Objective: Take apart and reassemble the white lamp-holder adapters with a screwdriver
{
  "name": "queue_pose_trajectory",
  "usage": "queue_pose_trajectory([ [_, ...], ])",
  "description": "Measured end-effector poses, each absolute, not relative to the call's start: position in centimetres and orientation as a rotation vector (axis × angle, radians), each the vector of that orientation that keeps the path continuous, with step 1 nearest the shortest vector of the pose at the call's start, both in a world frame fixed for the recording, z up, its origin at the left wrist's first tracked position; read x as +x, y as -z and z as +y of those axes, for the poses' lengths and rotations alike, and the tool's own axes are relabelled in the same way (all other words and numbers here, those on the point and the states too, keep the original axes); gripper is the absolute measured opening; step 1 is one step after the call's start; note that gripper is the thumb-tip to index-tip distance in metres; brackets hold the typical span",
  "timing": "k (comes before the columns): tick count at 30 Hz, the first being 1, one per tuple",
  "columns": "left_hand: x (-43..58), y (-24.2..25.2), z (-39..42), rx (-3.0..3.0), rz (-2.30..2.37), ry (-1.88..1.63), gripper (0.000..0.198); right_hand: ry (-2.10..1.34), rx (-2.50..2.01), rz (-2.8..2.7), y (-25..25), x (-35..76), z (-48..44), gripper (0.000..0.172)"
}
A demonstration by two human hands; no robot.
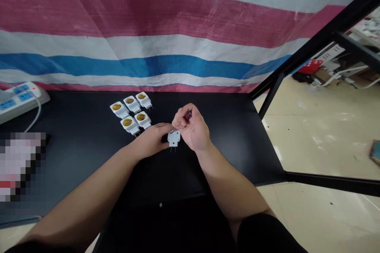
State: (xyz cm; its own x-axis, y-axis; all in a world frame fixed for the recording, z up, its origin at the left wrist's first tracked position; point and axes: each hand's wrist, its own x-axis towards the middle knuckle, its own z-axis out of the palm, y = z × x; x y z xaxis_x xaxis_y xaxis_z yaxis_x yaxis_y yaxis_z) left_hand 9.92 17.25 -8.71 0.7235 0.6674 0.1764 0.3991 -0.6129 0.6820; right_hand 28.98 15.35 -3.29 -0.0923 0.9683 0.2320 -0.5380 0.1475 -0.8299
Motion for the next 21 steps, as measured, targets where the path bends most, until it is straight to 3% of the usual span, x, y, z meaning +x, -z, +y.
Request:
queue_pose_trajectory([
  [9, 9.9, 9.1, 17.2, 2.317, 0.801, -0.583, 0.054, -1.256, -0.588, -1.221, 5.6, 28.2, 15.1, 0.037],
  [16, 9.8, 9.7, 17.3, 2.340, 0.779, -0.618, 0.060, -0.682, -0.852, -1.568, 4.7, 29.4, 14.5, 0.011],
  [21, 9.9, 9.6, 17.1, 2.340, 0.793, -0.566, 0.054, -0.623, -0.901, -1.438, 5.3, 28.9, 14.2, 0.028],
])
